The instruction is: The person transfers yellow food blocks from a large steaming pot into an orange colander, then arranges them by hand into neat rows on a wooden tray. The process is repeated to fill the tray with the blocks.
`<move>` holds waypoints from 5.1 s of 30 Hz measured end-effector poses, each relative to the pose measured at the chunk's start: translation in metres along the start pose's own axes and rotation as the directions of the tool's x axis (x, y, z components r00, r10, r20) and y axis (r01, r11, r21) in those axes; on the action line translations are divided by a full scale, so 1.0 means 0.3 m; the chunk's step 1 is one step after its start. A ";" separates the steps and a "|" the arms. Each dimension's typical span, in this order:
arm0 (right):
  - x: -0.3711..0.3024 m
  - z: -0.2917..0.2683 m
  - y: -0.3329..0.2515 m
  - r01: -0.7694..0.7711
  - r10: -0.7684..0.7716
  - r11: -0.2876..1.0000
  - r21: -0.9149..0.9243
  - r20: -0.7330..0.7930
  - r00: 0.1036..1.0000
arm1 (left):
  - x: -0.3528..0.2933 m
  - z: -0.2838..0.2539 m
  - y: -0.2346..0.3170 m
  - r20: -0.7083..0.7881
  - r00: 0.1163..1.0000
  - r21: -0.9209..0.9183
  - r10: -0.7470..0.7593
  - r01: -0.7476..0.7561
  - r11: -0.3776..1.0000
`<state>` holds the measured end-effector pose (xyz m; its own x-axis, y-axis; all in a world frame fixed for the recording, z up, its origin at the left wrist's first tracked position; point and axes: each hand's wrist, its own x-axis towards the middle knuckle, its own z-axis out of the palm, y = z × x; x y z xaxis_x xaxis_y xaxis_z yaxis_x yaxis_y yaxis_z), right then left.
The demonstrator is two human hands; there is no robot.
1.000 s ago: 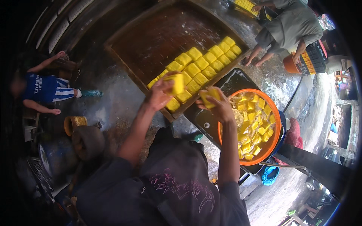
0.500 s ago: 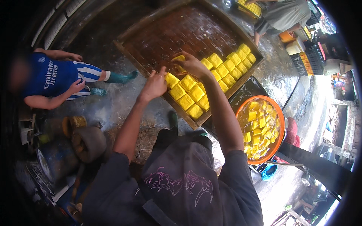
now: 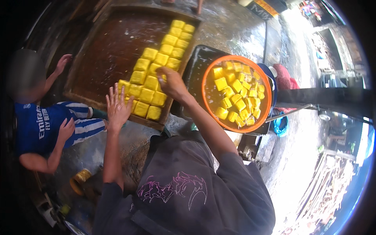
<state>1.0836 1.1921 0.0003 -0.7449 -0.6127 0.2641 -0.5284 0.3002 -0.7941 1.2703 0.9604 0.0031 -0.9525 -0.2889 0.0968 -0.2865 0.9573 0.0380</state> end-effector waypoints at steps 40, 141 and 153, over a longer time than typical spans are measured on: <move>-0.557 -0.649 0.824 -0.706 0.712 0.589 0.393 0.160 0.684 | 0.378 0.433 1.272 0.568 0.765 -0.785 0.303 0.614 -0.081; -0.301 -0.501 0.820 -0.180 0.124 0.917 -0.356 -0.174 0.977 | 0.334 0.136 0.213 -0.232 0.972 -0.324 -0.046 -0.033 0.945; -0.113 -0.574 0.425 -0.333 0.362 -0.021 0.943 0.318 0.876 | 0.519 0.219 -0.046 -0.157 0.967 -0.689 -0.199 0.038 0.724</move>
<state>0.9714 1.3770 -0.0156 -0.7148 -0.6604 -0.2300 0.6430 -0.4914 -0.5875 1.1192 0.9029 -0.0476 -0.8480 -0.4716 0.2418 -0.1719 0.6763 0.7163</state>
